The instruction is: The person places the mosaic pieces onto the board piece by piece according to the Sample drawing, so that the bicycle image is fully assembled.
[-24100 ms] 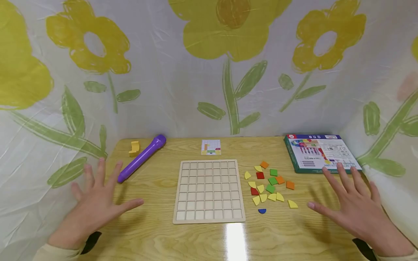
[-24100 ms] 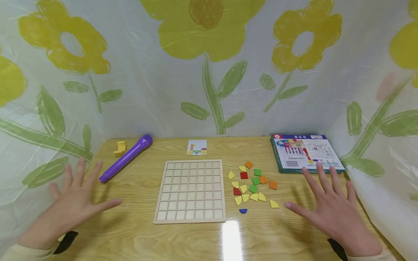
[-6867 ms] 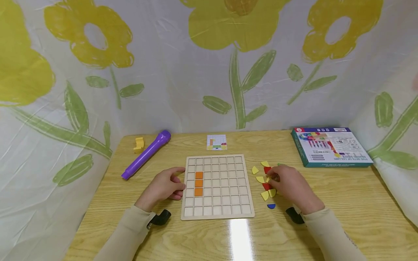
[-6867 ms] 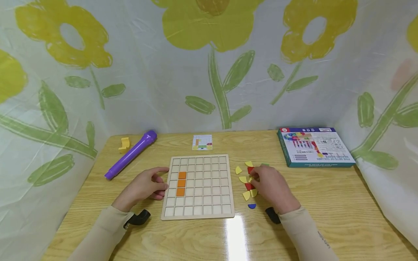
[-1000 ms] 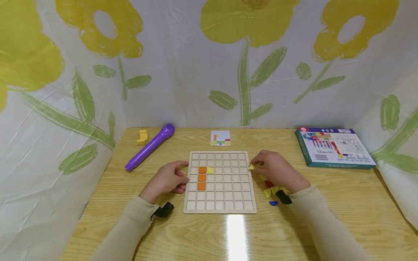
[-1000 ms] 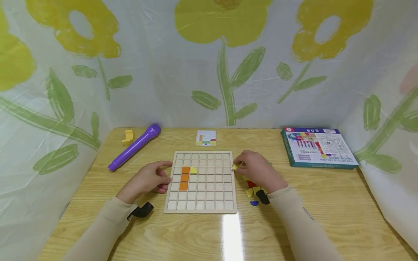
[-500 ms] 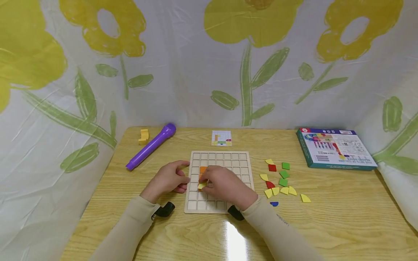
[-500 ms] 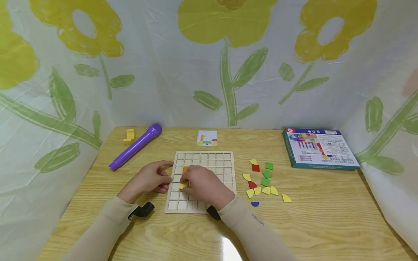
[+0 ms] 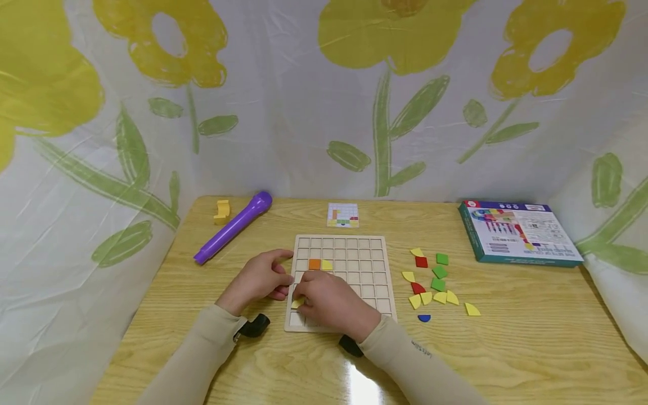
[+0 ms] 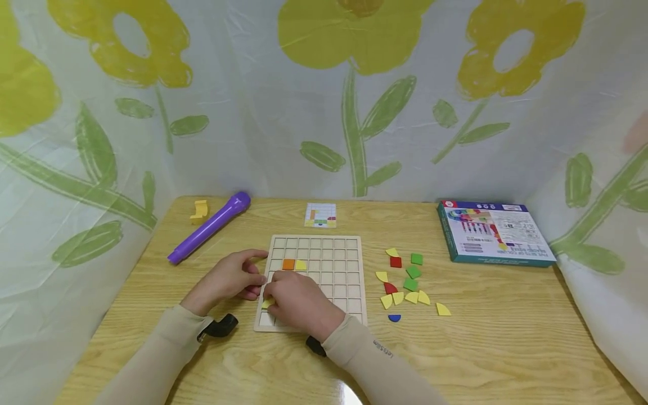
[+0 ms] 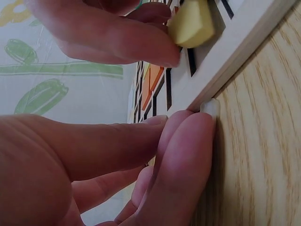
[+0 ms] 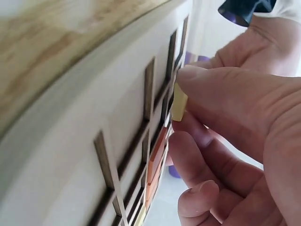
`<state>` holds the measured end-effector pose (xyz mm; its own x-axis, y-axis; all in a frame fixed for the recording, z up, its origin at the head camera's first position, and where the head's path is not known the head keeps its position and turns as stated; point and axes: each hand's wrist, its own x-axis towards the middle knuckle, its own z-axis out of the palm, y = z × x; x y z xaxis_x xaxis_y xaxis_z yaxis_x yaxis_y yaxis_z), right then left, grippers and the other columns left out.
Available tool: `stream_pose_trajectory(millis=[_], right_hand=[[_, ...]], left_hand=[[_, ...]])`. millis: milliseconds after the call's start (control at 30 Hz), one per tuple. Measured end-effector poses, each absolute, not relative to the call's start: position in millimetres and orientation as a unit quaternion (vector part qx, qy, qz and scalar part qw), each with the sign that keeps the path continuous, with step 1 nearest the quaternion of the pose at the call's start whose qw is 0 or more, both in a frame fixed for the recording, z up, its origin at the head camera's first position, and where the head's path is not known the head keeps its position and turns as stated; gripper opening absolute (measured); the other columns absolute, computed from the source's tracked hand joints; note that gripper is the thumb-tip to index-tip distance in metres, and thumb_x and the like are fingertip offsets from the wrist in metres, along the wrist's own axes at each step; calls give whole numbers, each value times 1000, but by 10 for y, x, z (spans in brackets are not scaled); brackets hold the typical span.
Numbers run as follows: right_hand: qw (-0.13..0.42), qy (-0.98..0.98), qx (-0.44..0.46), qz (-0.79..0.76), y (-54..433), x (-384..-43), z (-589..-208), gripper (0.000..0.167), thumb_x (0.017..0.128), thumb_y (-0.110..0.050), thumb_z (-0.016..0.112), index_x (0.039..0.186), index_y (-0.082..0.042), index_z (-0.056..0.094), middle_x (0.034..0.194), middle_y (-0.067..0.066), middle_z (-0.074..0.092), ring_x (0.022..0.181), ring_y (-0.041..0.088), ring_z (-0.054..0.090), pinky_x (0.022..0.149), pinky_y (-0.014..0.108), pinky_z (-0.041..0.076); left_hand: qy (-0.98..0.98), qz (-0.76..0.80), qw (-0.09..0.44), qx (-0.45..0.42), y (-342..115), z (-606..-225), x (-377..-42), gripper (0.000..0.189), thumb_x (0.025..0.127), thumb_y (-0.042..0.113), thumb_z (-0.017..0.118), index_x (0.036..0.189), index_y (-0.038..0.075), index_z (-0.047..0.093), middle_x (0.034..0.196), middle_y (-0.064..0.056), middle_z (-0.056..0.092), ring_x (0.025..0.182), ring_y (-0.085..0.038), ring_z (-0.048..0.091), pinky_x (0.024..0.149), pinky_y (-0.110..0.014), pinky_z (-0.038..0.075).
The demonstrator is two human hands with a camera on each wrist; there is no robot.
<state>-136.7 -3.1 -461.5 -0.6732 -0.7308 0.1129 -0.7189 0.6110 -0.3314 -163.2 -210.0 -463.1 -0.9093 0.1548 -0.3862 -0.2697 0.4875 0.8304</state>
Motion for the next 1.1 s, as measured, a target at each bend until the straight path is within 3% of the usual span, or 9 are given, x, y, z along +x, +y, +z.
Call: stream_pose_trajectory(millis=[633,1100], right_hand=[[17,895,-411,-173,-44,-1372,-4649,16,93,-16,83,108,-18,86,102,-3,72,96,12,68,86,25,62],[22,893,-413,-177,-42,-1379,-4628,15,92,-14,82,107,-18,86,102,-3,72,95,12,68,84,25,61]], left_hand=[[840,497,213,-36,-2113,-4613,-1638,63,100,4,73,159,12,52,104,-15,65,70,-19,74,67,-34,70],[840,498,211,-30,-2123,-4626,-1641,62,100,3,72,158,10,52,103,-15,64,69,-18,73,67,-35,70]])
